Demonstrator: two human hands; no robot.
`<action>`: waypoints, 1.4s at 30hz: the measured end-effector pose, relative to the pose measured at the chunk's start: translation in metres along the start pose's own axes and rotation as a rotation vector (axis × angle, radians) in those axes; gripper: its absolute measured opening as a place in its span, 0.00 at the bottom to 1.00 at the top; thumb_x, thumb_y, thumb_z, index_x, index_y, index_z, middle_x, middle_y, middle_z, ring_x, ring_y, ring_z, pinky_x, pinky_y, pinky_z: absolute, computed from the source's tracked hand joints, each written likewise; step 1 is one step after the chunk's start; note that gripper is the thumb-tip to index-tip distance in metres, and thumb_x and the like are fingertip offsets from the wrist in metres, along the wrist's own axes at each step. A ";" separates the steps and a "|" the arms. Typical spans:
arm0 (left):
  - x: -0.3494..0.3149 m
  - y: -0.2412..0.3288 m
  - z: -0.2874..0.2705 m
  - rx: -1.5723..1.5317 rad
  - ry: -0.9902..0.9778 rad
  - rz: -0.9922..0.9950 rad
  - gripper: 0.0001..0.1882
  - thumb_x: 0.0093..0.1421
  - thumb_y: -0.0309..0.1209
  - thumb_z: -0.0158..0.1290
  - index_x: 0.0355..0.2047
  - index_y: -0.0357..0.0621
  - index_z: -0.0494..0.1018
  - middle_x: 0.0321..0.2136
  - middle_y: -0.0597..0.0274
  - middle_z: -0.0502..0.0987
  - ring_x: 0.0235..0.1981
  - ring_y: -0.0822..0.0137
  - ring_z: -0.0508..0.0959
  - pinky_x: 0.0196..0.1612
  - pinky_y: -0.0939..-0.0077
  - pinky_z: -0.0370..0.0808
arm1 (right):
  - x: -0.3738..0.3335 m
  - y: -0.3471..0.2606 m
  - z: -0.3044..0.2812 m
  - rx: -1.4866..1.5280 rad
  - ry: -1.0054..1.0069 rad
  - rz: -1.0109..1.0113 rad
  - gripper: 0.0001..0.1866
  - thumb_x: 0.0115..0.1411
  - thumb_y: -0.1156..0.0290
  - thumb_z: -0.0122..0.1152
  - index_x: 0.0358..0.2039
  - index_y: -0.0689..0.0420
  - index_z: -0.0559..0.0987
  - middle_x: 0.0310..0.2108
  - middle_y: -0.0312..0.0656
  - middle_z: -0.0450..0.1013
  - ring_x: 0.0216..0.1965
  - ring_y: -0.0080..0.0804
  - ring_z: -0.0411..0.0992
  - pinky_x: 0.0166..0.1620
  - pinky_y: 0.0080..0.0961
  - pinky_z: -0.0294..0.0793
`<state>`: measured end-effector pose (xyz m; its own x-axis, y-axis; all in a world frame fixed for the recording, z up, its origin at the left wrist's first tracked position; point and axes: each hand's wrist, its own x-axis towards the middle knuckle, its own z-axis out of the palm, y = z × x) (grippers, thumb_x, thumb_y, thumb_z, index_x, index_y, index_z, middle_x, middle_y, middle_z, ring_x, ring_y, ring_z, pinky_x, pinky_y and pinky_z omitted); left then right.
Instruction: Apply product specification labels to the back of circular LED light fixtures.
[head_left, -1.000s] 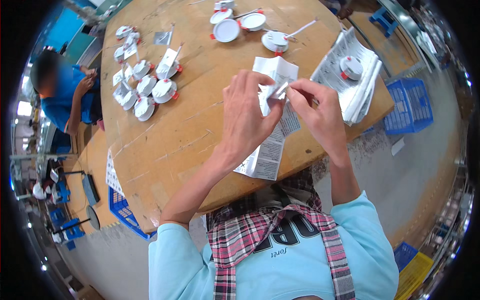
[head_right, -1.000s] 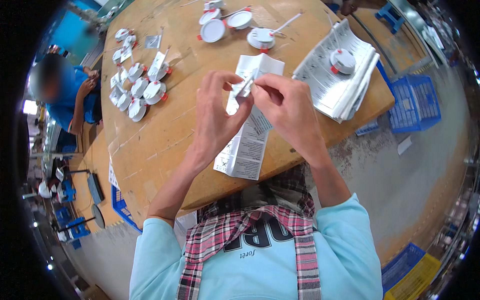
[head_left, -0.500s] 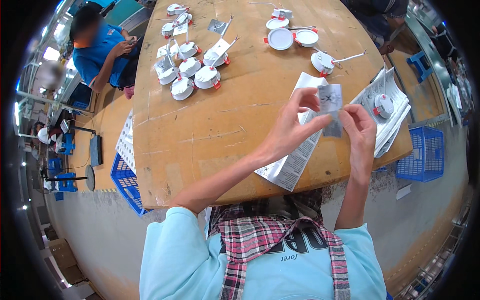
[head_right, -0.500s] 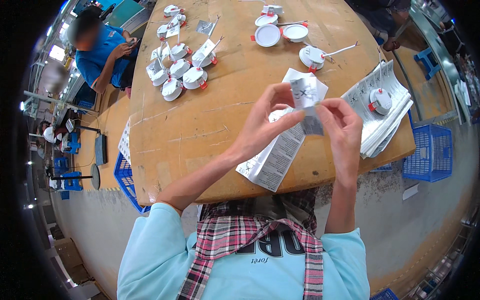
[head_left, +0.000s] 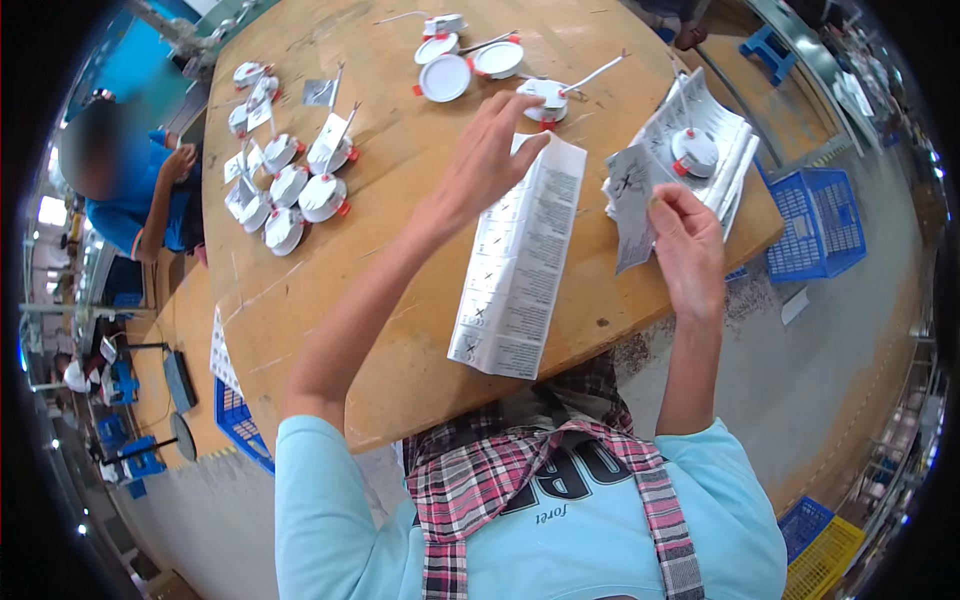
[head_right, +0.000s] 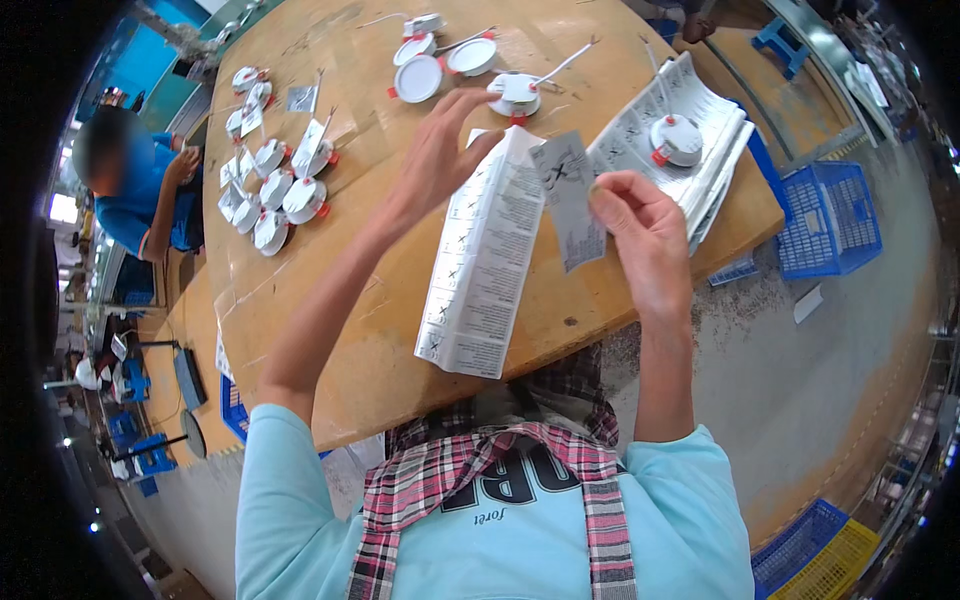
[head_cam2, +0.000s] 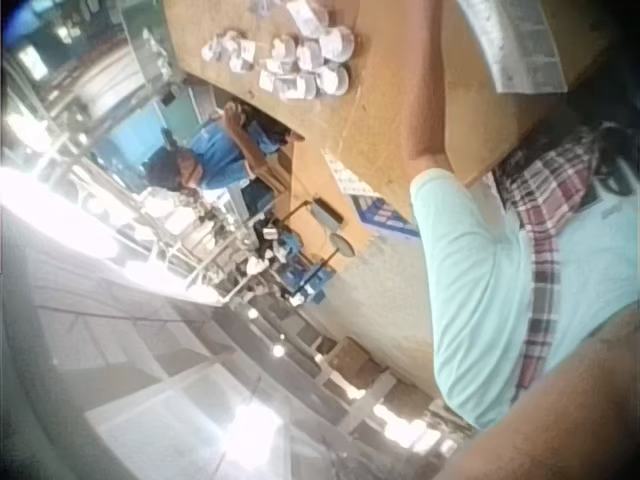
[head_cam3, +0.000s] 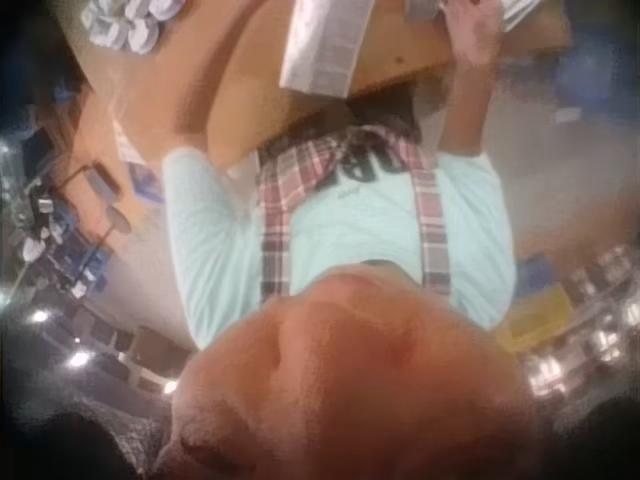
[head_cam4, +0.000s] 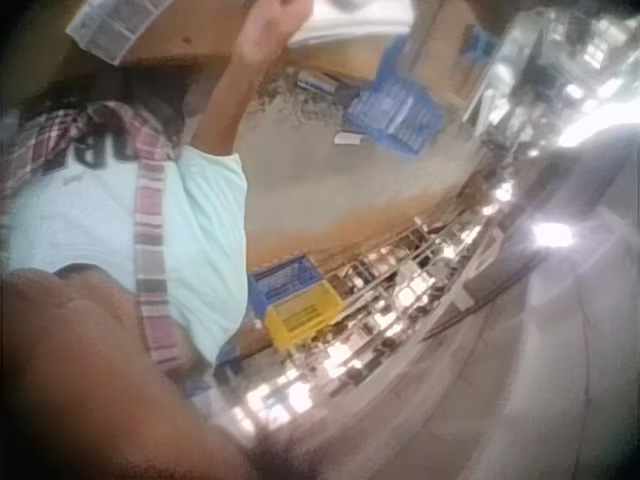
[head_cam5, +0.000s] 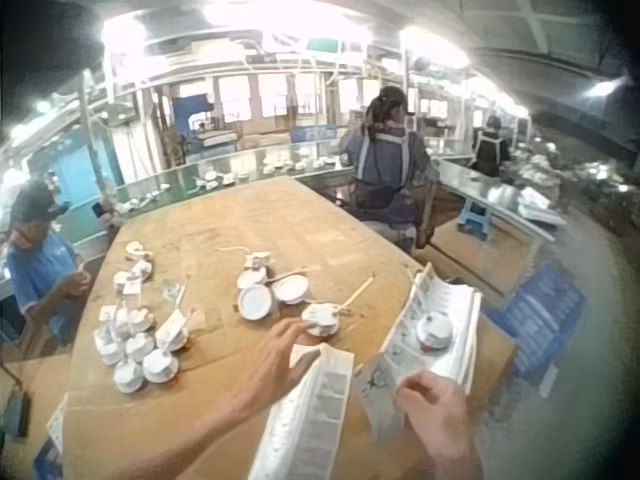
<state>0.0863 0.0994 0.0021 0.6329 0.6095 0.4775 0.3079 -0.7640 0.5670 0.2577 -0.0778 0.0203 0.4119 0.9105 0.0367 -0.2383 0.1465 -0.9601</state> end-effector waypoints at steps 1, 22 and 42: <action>0.017 -0.015 0.012 0.024 0.004 0.052 0.23 0.54 0.33 0.56 0.49 0.37 0.68 0.47 0.49 0.72 0.50 0.51 0.71 0.53 0.63 0.67 | -0.003 0.001 -0.001 0.110 -0.042 0.059 0.06 0.60 0.76 0.58 0.37 0.63 0.75 0.30 0.31 0.71 0.31 0.15 0.67 0.36 0.12 0.65; -0.158 0.002 -0.088 0.678 0.229 -0.392 0.23 0.44 0.43 0.63 0.36 0.44 0.72 0.35 0.55 0.66 0.40 0.56 0.66 0.44 0.61 0.62 | -0.024 0.017 0.034 0.148 -0.335 0.247 0.06 0.58 0.77 0.59 0.35 0.59 0.72 0.33 0.30 0.70 0.35 0.12 0.66 0.39 0.11 0.62; -0.254 0.022 -0.062 0.004 0.296 -0.644 0.29 0.48 0.36 0.61 0.48 0.38 0.66 0.44 0.52 0.64 0.48 0.53 0.63 0.47 0.58 0.60 | -0.008 0.100 0.231 -0.051 -1.250 0.532 0.09 0.58 0.67 0.60 0.35 0.59 0.74 0.30 0.31 0.72 0.30 0.12 0.69 0.33 0.11 0.68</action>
<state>-0.1117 -0.0588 -0.0648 0.1046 0.9719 0.2107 0.5589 -0.2327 0.7959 0.0277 0.0182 -0.0119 -0.7911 0.5955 -0.1397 -0.0735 -0.3193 -0.9448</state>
